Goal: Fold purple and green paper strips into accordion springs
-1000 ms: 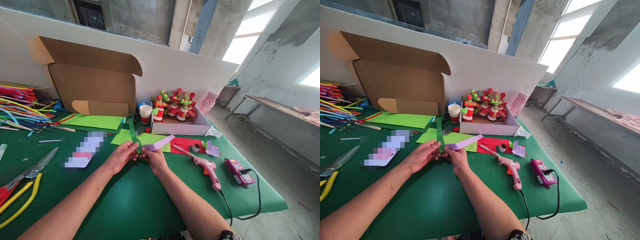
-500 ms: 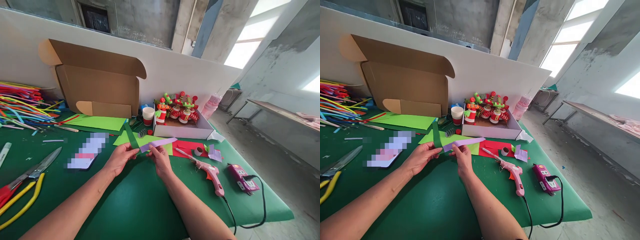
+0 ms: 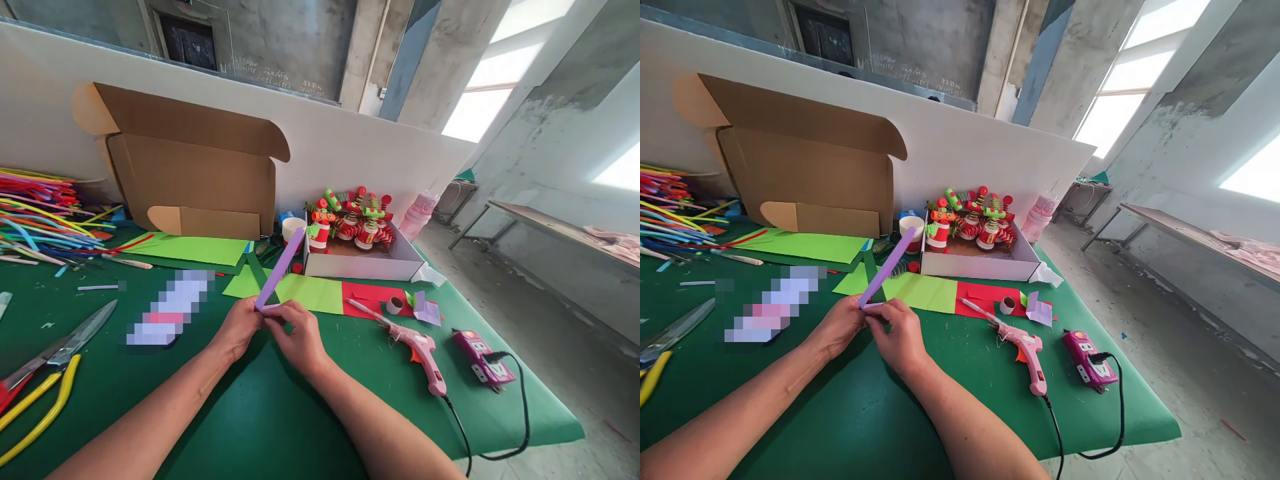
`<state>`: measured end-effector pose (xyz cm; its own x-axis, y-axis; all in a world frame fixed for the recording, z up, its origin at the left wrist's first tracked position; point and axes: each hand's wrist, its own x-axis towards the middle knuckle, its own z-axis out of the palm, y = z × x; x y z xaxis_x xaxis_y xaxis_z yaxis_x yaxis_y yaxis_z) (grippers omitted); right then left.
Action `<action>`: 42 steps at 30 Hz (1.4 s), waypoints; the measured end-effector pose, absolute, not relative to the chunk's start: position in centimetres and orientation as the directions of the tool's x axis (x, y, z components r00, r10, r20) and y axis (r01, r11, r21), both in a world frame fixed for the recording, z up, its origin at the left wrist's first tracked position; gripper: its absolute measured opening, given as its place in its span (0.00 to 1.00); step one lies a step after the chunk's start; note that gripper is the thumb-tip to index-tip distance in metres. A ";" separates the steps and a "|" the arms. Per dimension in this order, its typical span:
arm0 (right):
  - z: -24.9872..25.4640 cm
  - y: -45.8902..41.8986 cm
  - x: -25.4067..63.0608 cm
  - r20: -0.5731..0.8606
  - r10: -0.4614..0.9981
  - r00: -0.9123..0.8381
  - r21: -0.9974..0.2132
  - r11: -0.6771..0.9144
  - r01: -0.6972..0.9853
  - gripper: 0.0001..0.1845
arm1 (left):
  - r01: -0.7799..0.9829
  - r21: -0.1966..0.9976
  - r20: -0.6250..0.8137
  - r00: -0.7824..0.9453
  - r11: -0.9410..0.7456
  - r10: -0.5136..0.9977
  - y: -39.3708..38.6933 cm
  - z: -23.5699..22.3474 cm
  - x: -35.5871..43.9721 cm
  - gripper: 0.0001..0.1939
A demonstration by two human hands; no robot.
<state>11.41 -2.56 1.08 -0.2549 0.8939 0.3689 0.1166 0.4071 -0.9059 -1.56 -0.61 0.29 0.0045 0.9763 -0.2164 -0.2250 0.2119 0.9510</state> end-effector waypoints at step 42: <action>-0.4 -0.2 12.0 -0.226 0.942 -0.248 -0.898 -0.300 -0.322 0.32 | 0.293 0.956 -0.074 0.144 0.029 0.987 0.3 2.5 -4.2 0.21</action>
